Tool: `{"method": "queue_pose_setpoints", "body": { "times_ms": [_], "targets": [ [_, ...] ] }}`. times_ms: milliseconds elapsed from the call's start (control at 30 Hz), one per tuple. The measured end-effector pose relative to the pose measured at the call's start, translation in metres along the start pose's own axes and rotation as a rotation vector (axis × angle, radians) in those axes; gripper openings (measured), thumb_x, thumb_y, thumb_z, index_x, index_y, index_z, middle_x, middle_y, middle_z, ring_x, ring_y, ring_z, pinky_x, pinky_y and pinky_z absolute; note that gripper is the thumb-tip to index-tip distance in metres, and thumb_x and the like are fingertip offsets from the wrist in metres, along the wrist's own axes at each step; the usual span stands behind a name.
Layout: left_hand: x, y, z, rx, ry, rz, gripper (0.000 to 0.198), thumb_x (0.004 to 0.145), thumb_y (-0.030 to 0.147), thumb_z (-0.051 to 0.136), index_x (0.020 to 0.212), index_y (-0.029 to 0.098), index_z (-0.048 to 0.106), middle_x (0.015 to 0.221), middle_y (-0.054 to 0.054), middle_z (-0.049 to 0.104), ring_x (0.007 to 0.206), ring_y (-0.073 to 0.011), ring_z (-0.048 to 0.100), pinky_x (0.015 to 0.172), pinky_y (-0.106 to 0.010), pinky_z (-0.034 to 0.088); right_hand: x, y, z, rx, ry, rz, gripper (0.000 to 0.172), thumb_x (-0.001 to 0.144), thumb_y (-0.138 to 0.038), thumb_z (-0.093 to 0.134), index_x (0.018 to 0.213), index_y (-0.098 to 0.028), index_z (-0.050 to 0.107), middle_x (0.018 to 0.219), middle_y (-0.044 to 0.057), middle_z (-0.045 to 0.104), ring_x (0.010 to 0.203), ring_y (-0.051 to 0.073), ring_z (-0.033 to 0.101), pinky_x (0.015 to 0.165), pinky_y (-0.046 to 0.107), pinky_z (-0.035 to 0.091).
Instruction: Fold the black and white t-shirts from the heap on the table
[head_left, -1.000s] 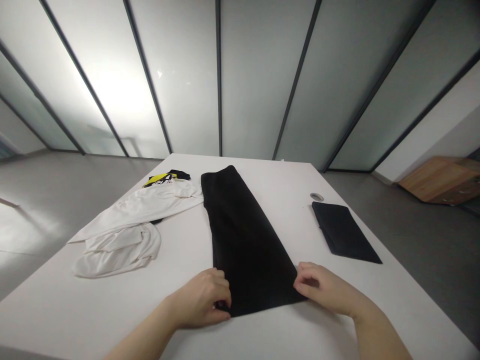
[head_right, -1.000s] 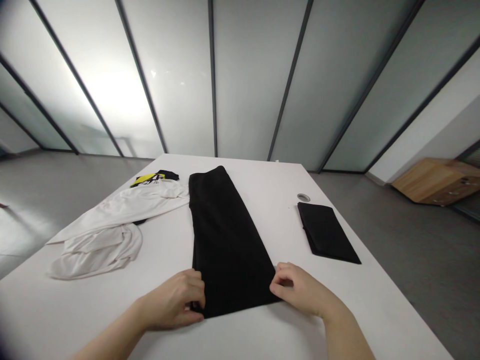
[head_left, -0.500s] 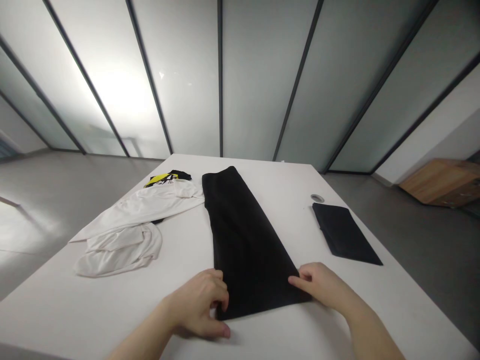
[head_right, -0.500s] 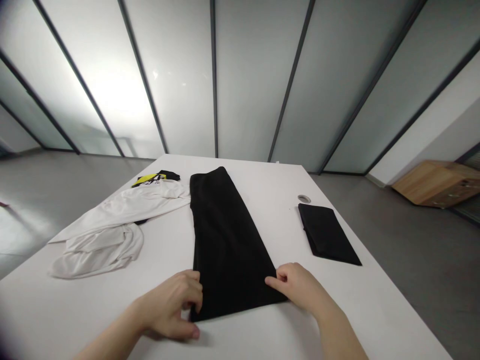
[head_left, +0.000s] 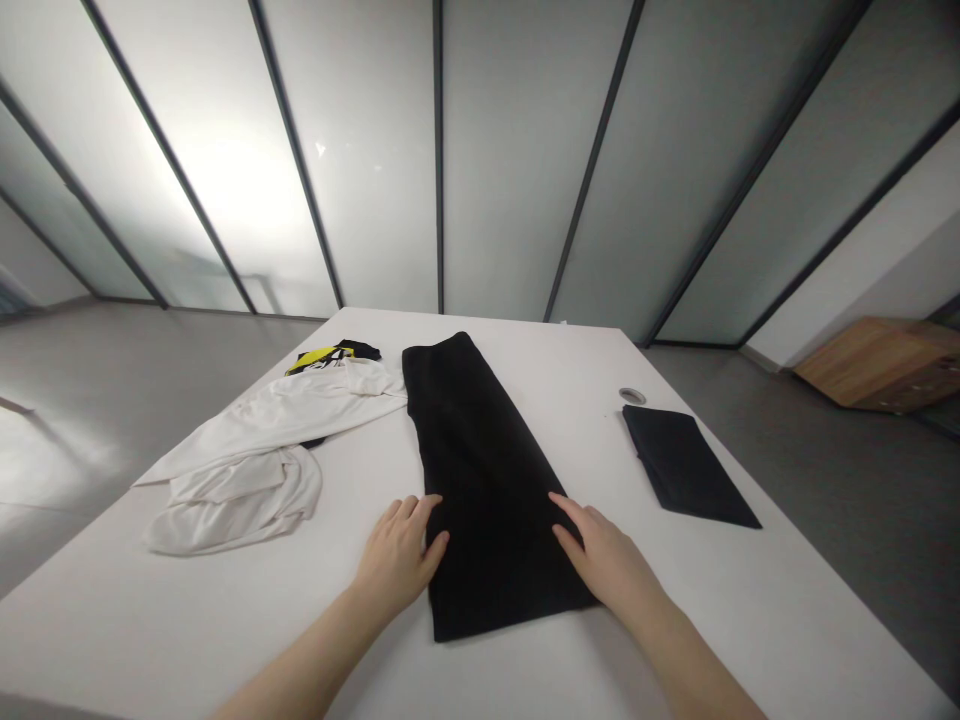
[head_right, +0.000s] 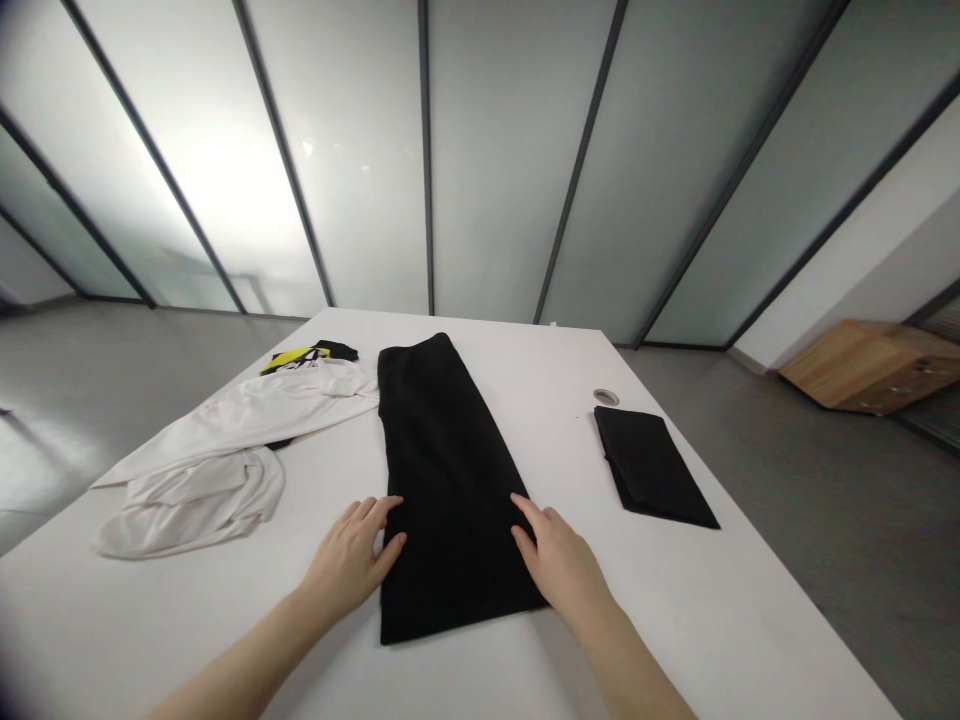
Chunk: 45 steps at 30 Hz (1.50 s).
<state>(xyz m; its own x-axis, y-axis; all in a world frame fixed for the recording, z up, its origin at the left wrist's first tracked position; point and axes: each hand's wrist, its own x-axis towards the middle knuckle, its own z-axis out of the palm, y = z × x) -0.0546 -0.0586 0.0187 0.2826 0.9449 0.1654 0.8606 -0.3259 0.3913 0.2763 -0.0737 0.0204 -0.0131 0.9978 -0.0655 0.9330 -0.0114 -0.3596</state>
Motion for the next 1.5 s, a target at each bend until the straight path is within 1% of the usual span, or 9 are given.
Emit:
{"method": "queue_pose_setpoints", "body": {
  "times_ms": [167,300,500,633,767,867,1033,1233,1500],
  "targets": [
    [0.001,0.002,0.003,-0.088,-0.051,0.02,0.037,0.096,0.022,0.054,0.133,0.024,0.06,0.09,-0.004,0.072,0.091,-0.0257,0.067,0.084,-0.039,0.051,-0.009,-0.006,-0.017,0.052,-0.203,0.071,0.055,0.108,-0.04,0.044,0.162,-0.028,0.042,0.106,0.011,0.079,0.099,0.032,0.076,0.084,0.039,0.052],
    [0.001,0.005,-0.004,-0.141,-0.157,0.001,0.034,0.092,0.015,0.054,0.124,0.023,0.064,0.086,-0.003,0.072,0.084,-0.0216,0.069,0.078,-0.034,0.049,-0.019,0.002,-0.023,0.114,-0.251,0.079,0.043,0.101,-0.036,0.055,0.143,-0.025,0.053,0.114,0.012,0.078,0.102,0.031,0.075,0.083,0.036,0.049],
    [-0.013,0.007,-0.047,-0.18,-0.489,-0.016,0.04,0.076,0.012,0.059,0.111,0.025,0.072,0.077,0.003,0.073,0.072,-0.0193,0.069,0.063,-0.029,0.042,-0.047,-0.002,-0.038,0.079,-0.465,0.029,0.024,0.079,-0.027,0.076,0.1,-0.027,0.066,0.096,0.003,0.077,0.087,0.025,0.071,0.07,0.031,0.04],
    [-0.005,0.005,-0.069,-0.137,-0.587,0.02,0.023,0.08,0.024,0.066,0.102,0.027,0.074,0.078,0.002,0.076,0.073,-0.0217,0.071,0.063,-0.03,0.042,-0.039,-0.016,-0.059,0.033,-0.496,-0.044,0.013,0.083,-0.038,0.076,0.093,-0.03,0.073,0.085,0.0,0.075,0.077,0.022,0.067,0.061,0.03,0.032],
    [0.045,0.005,-0.058,0.019,-0.344,-0.141,0.037,0.099,0.049,0.053,0.119,0.022,0.067,0.107,-0.011,0.078,0.098,-0.0312,0.075,0.079,-0.037,0.051,0.018,-0.03,-0.062,0.027,-0.207,-0.015,0.029,0.101,-0.047,0.058,0.118,-0.026,0.069,0.093,0.005,0.077,0.084,0.023,0.071,0.069,0.031,0.04],
    [0.097,0.001,-0.04,0.145,-0.202,-0.299,0.056,0.103,0.048,0.048,0.147,0.014,0.049,0.13,-0.024,0.07,0.118,-0.0382,0.071,0.092,-0.043,0.052,0.073,-0.045,-0.046,-0.008,-0.016,0.095,0.048,0.107,-0.044,0.049,0.147,-0.016,0.05,0.115,0.015,0.076,0.106,0.029,0.072,0.083,0.034,0.047],
    [0.156,-0.011,-0.021,0.053,-0.047,-0.441,0.052,0.104,0.035,0.048,0.149,0.01,0.044,0.133,-0.028,0.068,0.125,-0.0379,0.068,0.101,-0.045,0.05,0.128,-0.066,-0.02,-0.092,0.062,0.184,0.05,0.11,-0.044,0.046,0.149,-0.012,0.045,0.135,0.024,0.067,0.115,0.035,0.071,0.089,0.039,0.051],
    [0.155,-0.016,0.002,-0.067,0.114,-0.433,0.047,0.104,0.03,0.049,0.148,0.015,0.045,0.139,-0.024,0.066,0.126,-0.0341,0.068,0.102,-0.043,0.051,0.135,-0.046,-0.02,-0.114,0.024,0.224,0.031,0.11,-0.033,0.043,0.131,-0.015,0.058,0.119,0.019,0.075,0.113,0.032,0.073,0.089,0.038,0.05],
    [0.148,-0.008,0.021,-0.343,0.152,-0.211,0.048,0.097,0.023,0.061,0.144,0.023,0.047,0.142,-0.015,0.068,0.135,-0.0278,0.064,0.111,-0.042,0.049,0.104,-0.006,-0.021,-0.138,0.005,0.249,0.03,0.109,-0.034,0.043,0.124,-0.017,0.063,0.117,0.017,0.077,0.108,0.031,0.074,0.082,0.035,0.047]
  ]
}}
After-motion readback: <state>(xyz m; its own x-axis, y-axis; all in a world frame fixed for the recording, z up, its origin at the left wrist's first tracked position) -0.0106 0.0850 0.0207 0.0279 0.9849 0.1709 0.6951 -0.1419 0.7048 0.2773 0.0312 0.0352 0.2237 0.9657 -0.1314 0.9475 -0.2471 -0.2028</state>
